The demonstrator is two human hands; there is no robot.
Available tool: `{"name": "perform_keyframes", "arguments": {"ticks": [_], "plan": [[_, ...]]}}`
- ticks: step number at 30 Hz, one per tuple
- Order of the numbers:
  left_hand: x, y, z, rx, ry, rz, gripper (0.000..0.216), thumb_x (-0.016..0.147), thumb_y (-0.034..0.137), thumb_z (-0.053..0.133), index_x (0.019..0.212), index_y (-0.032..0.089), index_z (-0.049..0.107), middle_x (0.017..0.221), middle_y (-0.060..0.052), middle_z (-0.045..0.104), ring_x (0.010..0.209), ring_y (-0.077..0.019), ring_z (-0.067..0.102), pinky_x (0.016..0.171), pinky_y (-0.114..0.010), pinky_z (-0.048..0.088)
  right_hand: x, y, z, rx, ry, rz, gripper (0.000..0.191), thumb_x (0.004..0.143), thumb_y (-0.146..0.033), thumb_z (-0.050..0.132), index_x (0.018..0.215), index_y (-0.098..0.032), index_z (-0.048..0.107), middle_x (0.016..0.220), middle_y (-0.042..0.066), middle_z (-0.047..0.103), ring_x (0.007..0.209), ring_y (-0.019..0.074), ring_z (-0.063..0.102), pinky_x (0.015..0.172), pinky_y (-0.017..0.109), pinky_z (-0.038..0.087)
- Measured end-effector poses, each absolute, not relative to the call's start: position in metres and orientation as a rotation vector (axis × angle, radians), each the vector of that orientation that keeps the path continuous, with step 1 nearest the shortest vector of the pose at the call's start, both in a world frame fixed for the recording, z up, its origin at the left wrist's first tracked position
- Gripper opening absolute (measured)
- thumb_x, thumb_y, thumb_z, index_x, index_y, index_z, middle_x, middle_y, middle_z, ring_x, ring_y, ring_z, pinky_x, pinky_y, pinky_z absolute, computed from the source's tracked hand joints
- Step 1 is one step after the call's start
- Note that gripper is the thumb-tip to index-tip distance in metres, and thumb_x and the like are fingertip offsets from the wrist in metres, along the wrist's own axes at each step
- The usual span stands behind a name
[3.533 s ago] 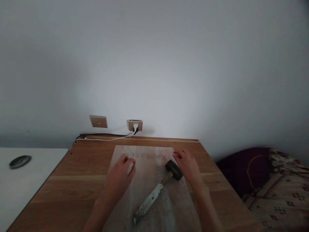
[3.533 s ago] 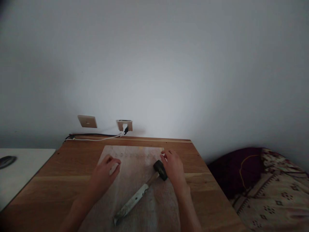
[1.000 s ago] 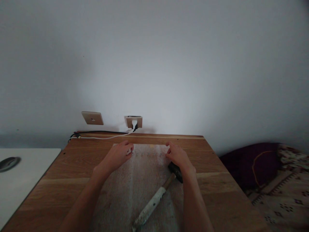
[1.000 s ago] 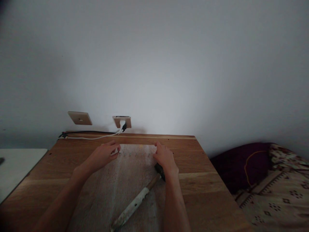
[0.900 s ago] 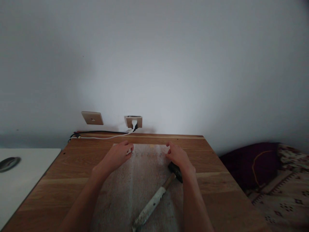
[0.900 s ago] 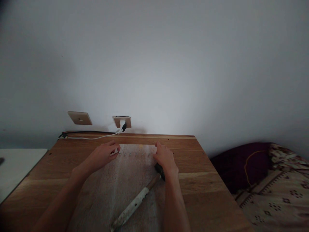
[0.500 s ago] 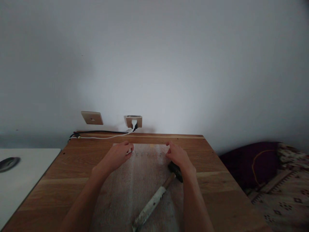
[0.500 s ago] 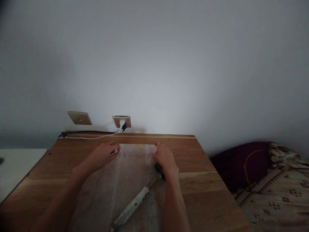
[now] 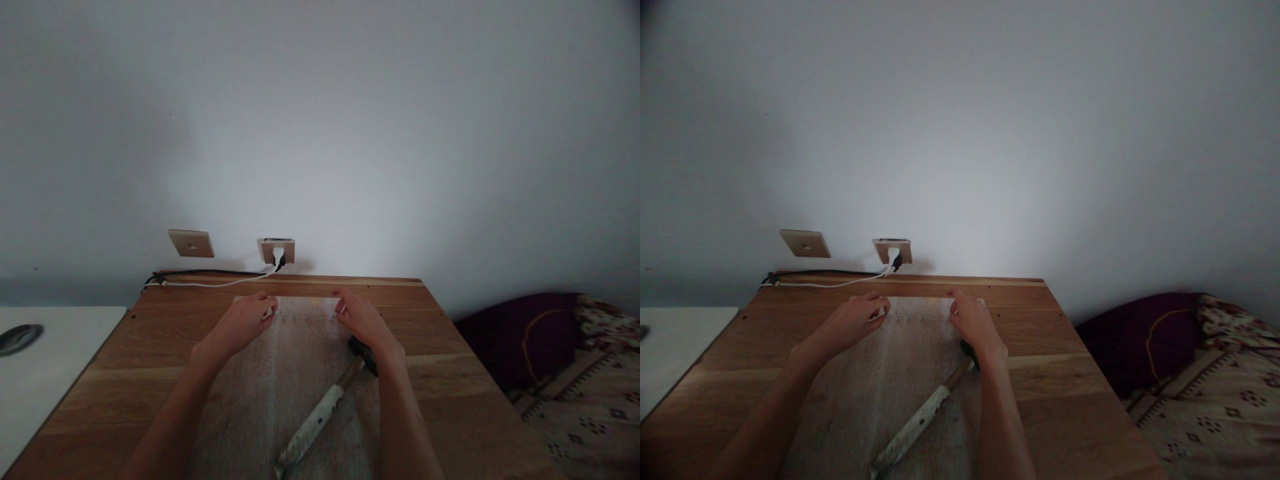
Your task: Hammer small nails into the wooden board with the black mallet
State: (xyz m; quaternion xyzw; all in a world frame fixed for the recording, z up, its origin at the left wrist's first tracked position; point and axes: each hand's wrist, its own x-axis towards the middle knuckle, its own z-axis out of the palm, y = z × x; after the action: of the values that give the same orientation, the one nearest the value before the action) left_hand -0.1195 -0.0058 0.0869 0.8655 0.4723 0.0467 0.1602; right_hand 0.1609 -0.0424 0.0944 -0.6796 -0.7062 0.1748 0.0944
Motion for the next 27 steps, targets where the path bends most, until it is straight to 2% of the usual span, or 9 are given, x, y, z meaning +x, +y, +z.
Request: {"name": "perform_keyframes", "arguments": {"ticks": [18,27], "plan": [[-0.122,-0.003,0.079,2.473,1.354,0.170,0.011,0.094,0.019,0.053,0.094,0.023,0.063,0.105,-0.003,0.066,0.087,-0.0190,0.064,0.076,-0.029,0.042,0.157,-0.042,0.092,-2.089,-2.123,0.466,0.051,0.087,-0.006,0.054,0.137,-0.017,0.058,0.104,0.007,0.077,0.097,0.0220,0.069,0.083,0.029,0.041],[-0.118,-0.002,0.075,2.470,1.327,0.179,0.012,0.095,0.019,0.051,0.094,0.022,0.063,0.100,-0.004,0.067,0.087,-0.0194,0.064,0.076,-0.029,0.043,0.158,-0.037,0.080,-2.021,-2.186,0.498,0.054,0.088,-0.007,0.054,0.142,-0.016,0.055,0.108,0.008,0.077,0.103,0.0210,0.069,0.091,0.028,0.040]]}}
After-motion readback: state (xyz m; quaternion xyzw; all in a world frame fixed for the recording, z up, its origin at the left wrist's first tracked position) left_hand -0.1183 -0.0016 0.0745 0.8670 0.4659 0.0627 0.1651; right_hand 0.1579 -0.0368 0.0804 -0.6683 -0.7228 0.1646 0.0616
